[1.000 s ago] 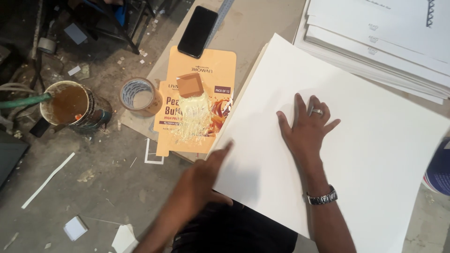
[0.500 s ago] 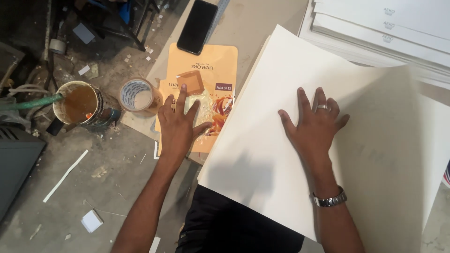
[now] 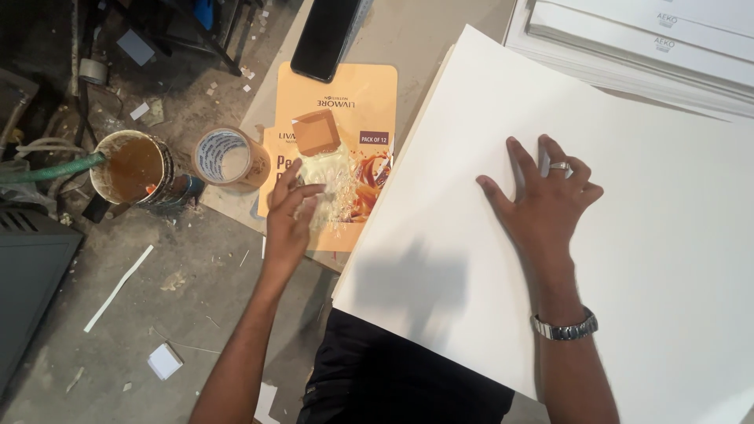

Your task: The recorder is handling and sorting large sheets of paper, possibly as part of a printing or packaging manufacturing process.

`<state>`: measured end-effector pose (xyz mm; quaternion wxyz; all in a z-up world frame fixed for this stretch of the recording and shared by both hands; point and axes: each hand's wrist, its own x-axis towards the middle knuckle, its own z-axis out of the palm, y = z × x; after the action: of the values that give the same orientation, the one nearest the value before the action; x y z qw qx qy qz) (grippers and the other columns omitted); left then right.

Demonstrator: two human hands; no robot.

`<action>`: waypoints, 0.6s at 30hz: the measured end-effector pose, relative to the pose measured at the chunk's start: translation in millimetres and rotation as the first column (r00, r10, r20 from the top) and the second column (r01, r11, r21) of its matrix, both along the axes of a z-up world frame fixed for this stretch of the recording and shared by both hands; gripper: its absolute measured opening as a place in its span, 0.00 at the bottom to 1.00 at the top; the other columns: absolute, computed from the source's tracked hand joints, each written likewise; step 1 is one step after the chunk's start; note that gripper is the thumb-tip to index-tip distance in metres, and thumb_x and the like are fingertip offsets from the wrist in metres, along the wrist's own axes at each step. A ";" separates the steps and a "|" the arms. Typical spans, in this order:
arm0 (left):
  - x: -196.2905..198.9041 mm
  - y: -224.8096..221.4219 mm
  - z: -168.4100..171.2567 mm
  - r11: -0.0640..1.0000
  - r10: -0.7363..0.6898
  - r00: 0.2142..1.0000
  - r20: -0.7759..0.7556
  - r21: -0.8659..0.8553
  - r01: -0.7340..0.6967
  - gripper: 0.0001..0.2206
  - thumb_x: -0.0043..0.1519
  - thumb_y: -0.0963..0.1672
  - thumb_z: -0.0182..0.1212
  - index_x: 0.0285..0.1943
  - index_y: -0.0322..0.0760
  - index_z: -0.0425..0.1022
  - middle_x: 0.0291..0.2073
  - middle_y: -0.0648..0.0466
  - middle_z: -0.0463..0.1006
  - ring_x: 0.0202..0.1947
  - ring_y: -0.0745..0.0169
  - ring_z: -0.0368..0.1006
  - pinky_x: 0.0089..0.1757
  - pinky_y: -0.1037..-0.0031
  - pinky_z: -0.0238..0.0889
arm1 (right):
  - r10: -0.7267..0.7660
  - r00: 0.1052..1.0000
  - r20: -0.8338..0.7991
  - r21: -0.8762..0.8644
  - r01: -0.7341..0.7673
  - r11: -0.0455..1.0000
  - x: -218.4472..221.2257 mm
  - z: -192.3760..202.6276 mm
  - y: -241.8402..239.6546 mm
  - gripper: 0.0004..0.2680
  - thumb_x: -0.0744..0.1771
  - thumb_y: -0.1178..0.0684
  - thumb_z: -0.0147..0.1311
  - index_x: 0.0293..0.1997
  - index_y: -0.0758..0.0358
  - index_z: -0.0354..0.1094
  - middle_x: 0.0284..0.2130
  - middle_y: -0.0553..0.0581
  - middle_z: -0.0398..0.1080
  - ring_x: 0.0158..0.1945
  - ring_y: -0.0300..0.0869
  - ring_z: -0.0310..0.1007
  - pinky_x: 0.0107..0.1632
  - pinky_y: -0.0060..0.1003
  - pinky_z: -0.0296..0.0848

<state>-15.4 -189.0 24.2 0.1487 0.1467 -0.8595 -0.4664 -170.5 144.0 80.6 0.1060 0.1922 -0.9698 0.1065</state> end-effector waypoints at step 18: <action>-204.8 38.3 45.5 0.743 -0.416 0.888 -0.195 0.489 0.456 0.12 0.64 0.38 0.65 0.56 0.33 0.76 0.73 0.49 0.64 0.67 0.50 0.70 0.57 0.67 0.75 | -0.019 0.999 -0.039 0.080 0.022 0.997 -10.8 -13.7 0.5 0.31 0.64 0.24 0.59 0.70 0.52 0.66 0.72 0.66 0.57 0.73 0.60 0.49 0.60 0.72 0.48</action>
<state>-220.2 -150.6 69.6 0.0211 -0.0408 -0.7042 -0.7086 -181.4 144.5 66.8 0.1177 0.1881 -0.9731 0.0625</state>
